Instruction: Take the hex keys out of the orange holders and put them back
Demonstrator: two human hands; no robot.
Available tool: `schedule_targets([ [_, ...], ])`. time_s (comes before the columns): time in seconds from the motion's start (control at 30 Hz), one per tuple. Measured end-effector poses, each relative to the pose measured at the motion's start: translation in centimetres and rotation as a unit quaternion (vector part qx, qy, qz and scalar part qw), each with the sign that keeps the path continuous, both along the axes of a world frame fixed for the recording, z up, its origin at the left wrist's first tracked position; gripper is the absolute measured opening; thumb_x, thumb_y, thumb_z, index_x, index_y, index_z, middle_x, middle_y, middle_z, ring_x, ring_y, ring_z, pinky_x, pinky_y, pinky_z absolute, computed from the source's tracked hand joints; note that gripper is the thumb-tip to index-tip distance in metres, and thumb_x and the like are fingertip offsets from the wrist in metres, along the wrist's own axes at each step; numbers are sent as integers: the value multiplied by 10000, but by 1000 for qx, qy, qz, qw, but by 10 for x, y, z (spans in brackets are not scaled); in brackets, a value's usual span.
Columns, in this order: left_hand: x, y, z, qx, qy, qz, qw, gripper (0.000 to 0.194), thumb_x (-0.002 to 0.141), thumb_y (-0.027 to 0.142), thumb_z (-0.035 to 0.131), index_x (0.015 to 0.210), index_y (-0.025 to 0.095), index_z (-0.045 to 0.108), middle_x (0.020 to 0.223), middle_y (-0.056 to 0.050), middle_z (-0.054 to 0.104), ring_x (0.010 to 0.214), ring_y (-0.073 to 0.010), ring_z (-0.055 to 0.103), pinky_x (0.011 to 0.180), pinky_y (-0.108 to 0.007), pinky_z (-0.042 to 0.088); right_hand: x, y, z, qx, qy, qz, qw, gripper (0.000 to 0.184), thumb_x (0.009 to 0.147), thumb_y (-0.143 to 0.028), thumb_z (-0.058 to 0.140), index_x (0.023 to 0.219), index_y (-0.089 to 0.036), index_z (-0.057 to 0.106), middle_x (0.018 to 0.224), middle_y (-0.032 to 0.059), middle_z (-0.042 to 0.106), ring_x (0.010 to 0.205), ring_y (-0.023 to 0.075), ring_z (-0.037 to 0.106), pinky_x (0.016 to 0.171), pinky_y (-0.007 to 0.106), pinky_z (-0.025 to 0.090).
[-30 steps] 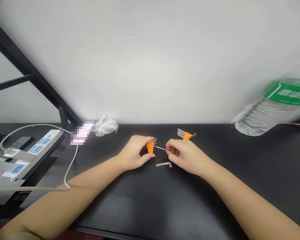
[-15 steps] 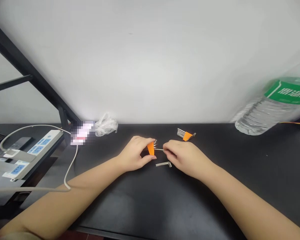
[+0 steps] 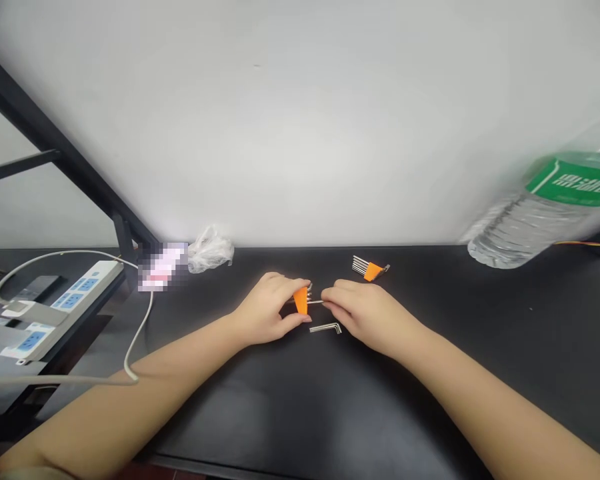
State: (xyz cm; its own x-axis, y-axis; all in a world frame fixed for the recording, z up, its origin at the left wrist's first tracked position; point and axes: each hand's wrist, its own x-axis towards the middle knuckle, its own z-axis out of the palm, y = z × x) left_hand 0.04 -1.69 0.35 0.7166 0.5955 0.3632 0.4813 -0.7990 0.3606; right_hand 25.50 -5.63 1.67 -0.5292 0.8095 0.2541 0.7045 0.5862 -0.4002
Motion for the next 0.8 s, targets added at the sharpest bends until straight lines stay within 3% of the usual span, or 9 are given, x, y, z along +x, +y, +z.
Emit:
schedule_targets([
  [0.13,1,-2,-1,8,-9,-16,1000,550,938,465,651,1396,212,482,1196,-86,700,1092,-246,652,1070,-459,406,-16,-5,-2,-39,35,3,999,176,1024,-243,489,1108,-262,642,933,18,674,789,165,637,700,306,492],
  [0.23,0,-1,-1,1,-16,-2,1000,559,934,473,654,1398,216,478,1202,-87,702,1096,-256,651,1062,-467,413,-22,-5,-2,-65,75,-28,995,104,1010,-245,519,1034,-249,620,933,7,685,783,157,634,688,293,486],
  [0.4,0,1,-1,-5,-27,8,1000,571,918,480,676,1392,227,485,1227,-85,701,1096,-258,650,1055,-459,423,-17,1,-8,-42,74,-44,995,79,971,-293,602,921,-235,620,837,5,637,712,157,586,644,295,450],
  [0.6,0,2,-2,-11,-23,7,1000,582,916,494,678,1400,228,491,1212,-87,704,1079,-259,651,1051,-465,429,-8,8,-8,-34,31,-66,997,114,975,-281,561,906,-220,628,878,23,625,770,167,594,694,310,459],
  [0.8,-1,4,-3,-24,-22,13,999,598,917,508,673,1412,226,488,1209,-80,702,1077,-255,646,1070,-466,425,18,11,4,-175,-30,41,983,139,957,-287,561,916,-231,682,932,28,638,775,163,603,707,304,478],
])
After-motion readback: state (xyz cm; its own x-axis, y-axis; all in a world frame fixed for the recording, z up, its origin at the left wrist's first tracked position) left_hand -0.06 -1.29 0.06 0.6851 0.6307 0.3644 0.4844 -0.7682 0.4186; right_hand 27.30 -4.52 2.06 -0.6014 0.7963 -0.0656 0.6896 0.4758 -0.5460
